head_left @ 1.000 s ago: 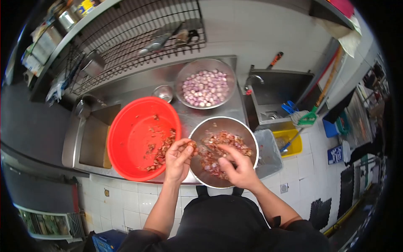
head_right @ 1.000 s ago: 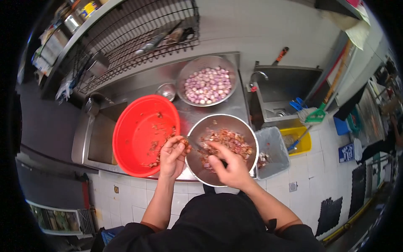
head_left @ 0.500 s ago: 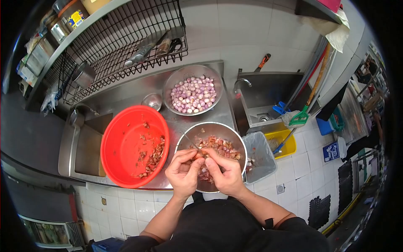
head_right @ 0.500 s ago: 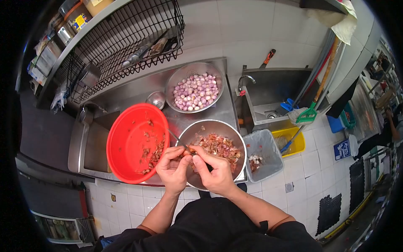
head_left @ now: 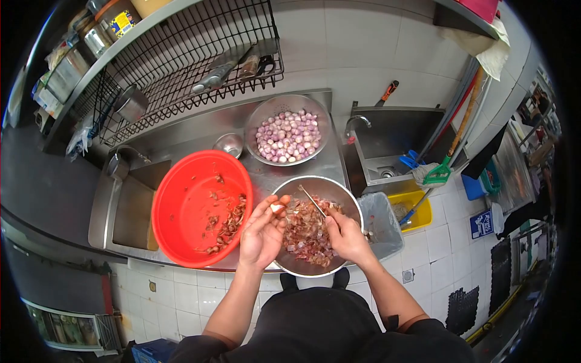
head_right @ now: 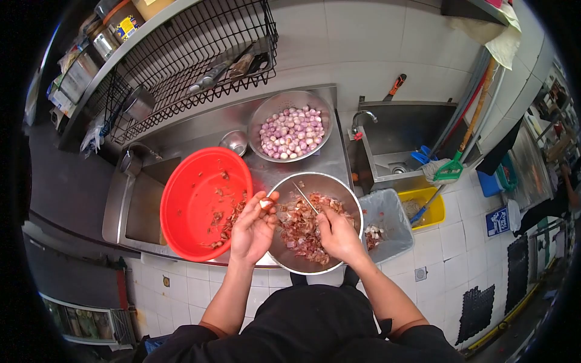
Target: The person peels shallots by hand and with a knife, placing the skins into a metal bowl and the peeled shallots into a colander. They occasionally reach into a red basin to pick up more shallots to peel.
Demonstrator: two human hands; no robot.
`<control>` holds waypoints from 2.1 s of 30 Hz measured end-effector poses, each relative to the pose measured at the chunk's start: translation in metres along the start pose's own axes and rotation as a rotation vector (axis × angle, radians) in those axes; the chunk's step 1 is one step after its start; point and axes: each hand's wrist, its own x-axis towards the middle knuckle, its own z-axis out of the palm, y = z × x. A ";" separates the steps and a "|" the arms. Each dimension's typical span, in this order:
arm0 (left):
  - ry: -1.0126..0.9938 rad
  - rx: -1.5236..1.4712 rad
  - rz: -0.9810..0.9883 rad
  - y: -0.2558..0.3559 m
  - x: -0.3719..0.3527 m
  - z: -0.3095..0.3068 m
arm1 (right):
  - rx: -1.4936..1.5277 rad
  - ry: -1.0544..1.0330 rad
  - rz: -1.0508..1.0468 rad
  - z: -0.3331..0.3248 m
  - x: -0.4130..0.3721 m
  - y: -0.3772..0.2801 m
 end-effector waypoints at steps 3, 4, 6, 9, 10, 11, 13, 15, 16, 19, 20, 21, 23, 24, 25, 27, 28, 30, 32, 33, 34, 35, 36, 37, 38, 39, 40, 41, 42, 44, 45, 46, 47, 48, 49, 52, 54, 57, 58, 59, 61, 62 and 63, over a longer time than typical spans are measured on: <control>0.040 -0.073 -0.012 0.003 -0.002 0.004 | 0.328 0.009 -0.010 0.000 -0.015 -0.024; 0.041 -0.075 -0.014 -0.001 -0.003 0.001 | 0.562 0.013 -0.026 0.002 -0.019 -0.032; 0.015 0.132 0.181 -0.013 -0.005 -0.001 | 0.622 -0.041 -0.091 0.005 -0.022 -0.039; 0.043 0.155 0.222 -0.017 -0.010 0.015 | 0.653 -0.126 -0.130 0.005 -0.026 -0.054; 0.055 0.201 0.265 -0.018 -0.011 0.019 | 0.649 -0.120 -0.129 0.005 -0.025 -0.057; 0.052 0.197 0.261 -0.019 -0.013 0.022 | 0.648 -0.132 -0.150 0.003 -0.025 -0.060; 0.089 0.311 0.349 -0.019 -0.015 0.028 | 0.644 -0.148 -0.193 0.000 -0.022 -0.065; 0.096 0.328 0.380 -0.020 -0.015 0.031 | 0.653 -0.175 -0.184 -0.003 -0.021 -0.064; 0.103 0.347 0.411 -0.021 -0.016 0.032 | 0.664 -0.203 -0.177 -0.004 -0.021 -0.063; 0.133 0.321 0.416 -0.024 -0.015 0.037 | 0.636 -0.205 -0.225 -0.006 -0.019 -0.061; 0.133 0.322 0.417 -0.024 -0.015 0.037 | 0.637 -0.206 -0.226 -0.006 -0.019 -0.063; 0.129 0.321 0.421 -0.025 -0.016 0.037 | 0.621 -0.183 -0.219 -0.006 -0.020 -0.066; 0.124 0.320 0.424 -0.025 -0.015 0.037 | 0.606 -0.160 -0.212 -0.002 -0.020 -0.065; 0.106 0.401 0.459 -0.024 -0.015 0.036 | 0.608 -0.112 -0.250 0.005 -0.020 -0.060; 0.088 0.482 0.493 -0.024 -0.015 0.035 | 0.611 -0.063 -0.289 0.010 -0.019 -0.058; 0.088 0.554 0.547 -0.024 -0.016 0.037 | 0.640 -0.029 -0.304 0.013 -0.018 -0.062; 0.086 0.625 0.602 -0.024 -0.016 0.039 | 0.667 0.005 -0.322 0.012 -0.018 -0.065; 0.071 0.680 0.655 -0.027 -0.019 0.046 | 0.627 0.032 -0.321 0.011 -0.019 -0.068; 0.056 0.733 0.706 -0.028 -0.021 0.048 | 0.585 0.059 -0.318 0.010 -0.021 -0.070; 0.071 0.720 0.639 -0.028 -0.020 0.046 | 0.625 0.059 -0.277 0.010 -0.021 -0.072; 0.086 0.707 0.573 -0.027 -0.020 0.045 | 0.664 0.059 -0.235 0.010 -0.021 -0.073; 0.087 0.706 0.576 -0.025 -0.018 0.042 | 0.664 0.056 -0.238 0.007 -0.019 -0.072; 0.053 0.401 0.373 -0.022 -0.015 0.039 | 0.787 -0.028 -0.104 0.000 -0.016 -0.070; 0.017 0.097 0.171 -0.019 -0.013 0.036 | 0.905 -0.114 0.031 -0.005 -0.014 -0.068; 0.018 0.097 0.175 -0.016 -0.012 0.035 | 0.904 -0.118 0.029 -0.007 -0.014 -0.067; 0.000 0.068 0.121 -0.013 -0.010 0.033 | 0.951 -0.086 0.078 -0.008 -0.013 -0.066; -0.019 0.039 0.068 -0.011 -0.009 0.031 | 0.997 -0.055 0.127 -0.010 -0.012 -0.064; -0.032 0.026 0.057 -0.009 -0.007 0.026 | 0.877 -0.016 0.095 -0.008 -0.010 -0.050; -0.030 0.027 0.063 -0.005 -0.008 0.027 | 0.877 -0.022 0.093 0.000 -0.006 -0.034; -0.007 -0.036 0.029 0.003 -0.009 0.032 | 0.488 0.149 -0.076 0.012 0.002 -0.005; -0.004 -0.036 0.034 0.002 -0.009 0.027 | 0.261 -0.061 -0.052 0.002 0.005 0.003; -0.030 0.007 0.048 -0.001 -0.008 0.018 | 0.261 -0.067 -0.054 0.001 0.004 0.005; -0.056 0.051 0.060 -0.003 -0.009 0.012 | 0.140 -0.083 -0.029 0.001 0.001 0.007; -0.053 0.050 0.063 -0.002 -0.009 0.013 | 0.017 -0.098 -0.005 0.002 -0.002 0.006; -0.057 0.032 0.072 -0.001 -0.009 0.014 | 0.187 -0.101 0.079 0.004 -0.005 0.003; -0.020 0.067 0.100 -0.004 -0.011 0.018 | 0.602 -0.127 0.039 -0.007 -0.017 -0.039; 0.015 0.123 0.117 -0.007 -0.012 0.019 | 0.682 -0.157 0.014 -0.009 -0.021 -0.059; 0.013 0.195 0.174 -0.012 -0.011 0.022 | 0.773 -0.212 -0.092 -0.003 -0.022 -0.068; 0.013 0.247 0.207 -0.011 -0.011 0.023 | 0.770 -0.210 -0.091 -0.003 -0.022 -0.071; 0.013 0.300 0.240 -0.011 -0.012 0.024 | 0.778 -0.227 -0.083 -0.004 -0.021 -0.073; 0.012 0.323 0.264 -0.011 -0.011 0.023 | 0.787 -0.245 -0.075 -0.004 -0.020 -0.074; 0.013 0.348 0.288 -0.011 -0.011 0.023 | 0.727 -0.226 -0.091 -0.003 -0.020 -0.073; 0.014 0.348 0.290 -0.011 -0.011 0.023 | 0.667 -0.208 -0.109 -0.003 -0.020 -0.072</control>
